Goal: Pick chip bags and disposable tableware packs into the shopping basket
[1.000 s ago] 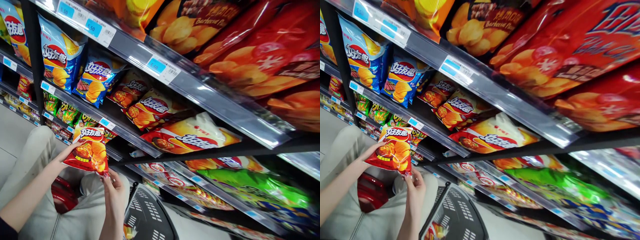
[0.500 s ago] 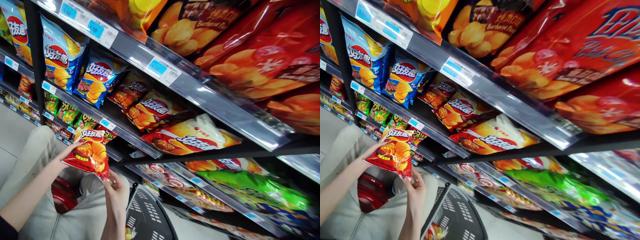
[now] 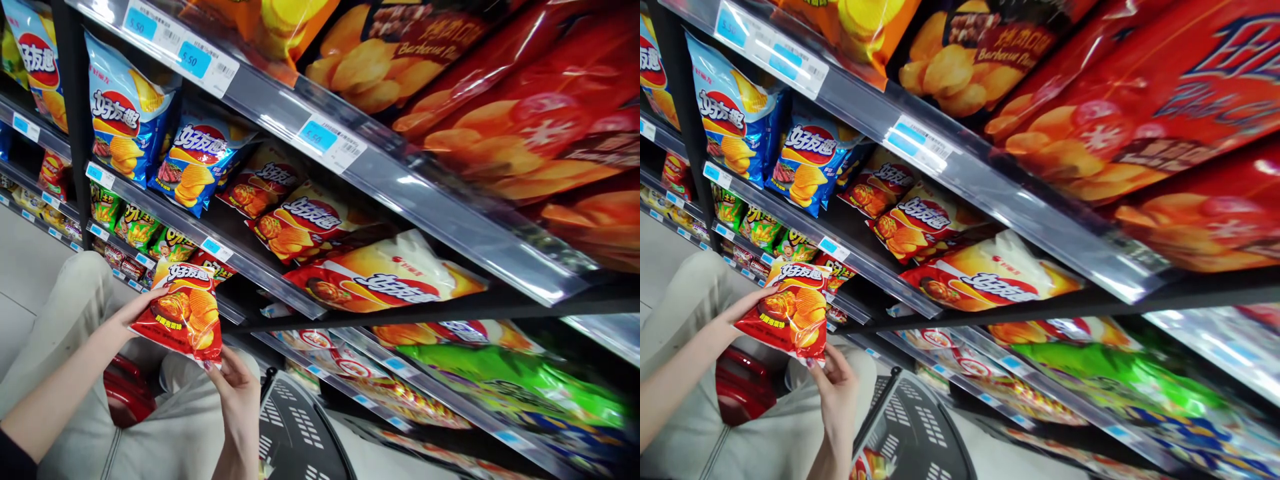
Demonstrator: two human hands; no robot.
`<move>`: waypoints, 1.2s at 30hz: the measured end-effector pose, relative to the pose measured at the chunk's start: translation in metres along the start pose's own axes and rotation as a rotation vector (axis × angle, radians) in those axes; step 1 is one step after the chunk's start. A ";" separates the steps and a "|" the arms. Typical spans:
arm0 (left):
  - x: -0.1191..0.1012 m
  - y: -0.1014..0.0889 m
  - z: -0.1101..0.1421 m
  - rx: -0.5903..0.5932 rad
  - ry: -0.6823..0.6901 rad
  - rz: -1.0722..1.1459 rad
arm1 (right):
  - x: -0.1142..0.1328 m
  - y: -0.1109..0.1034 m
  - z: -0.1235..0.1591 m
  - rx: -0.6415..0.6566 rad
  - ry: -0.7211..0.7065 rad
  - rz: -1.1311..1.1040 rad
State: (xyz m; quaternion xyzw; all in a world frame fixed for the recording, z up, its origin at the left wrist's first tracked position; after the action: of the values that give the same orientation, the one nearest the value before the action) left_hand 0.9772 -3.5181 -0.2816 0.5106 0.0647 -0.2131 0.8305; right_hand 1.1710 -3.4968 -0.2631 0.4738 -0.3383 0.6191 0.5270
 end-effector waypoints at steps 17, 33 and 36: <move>-0.018 -0.006 0.000 -0.160 0.366 -0.089 | -0.041 0.072 0.004 0.112 0.292 -0.351; -0.014 0.007 0.009 -0.161 0.157 0.087 | -0.041 0.081 0.001 0.188 0.170 -0.426; -0.013 0.005 0.006 -0.128 0.145 0.082 | -0.042 0.082 0.000 0.201 0.170 -0.426</move>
State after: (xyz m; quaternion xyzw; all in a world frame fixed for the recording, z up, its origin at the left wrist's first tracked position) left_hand 0.9668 -3.5180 -0.2706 0.4727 0.1171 -0.1371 0.8626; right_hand 1.0914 -3.5286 -0.2957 0.5307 -0.1219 0.5622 0.6225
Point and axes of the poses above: each hand's wrist, its own z-axis away from the middle knuckle, its own y-axis out of the palm, x = y × z, the point moved 6 cm from there along -z, towards the middle knuckle, and after that the axes turned 5 degrees about y, right-handed, at the moved point
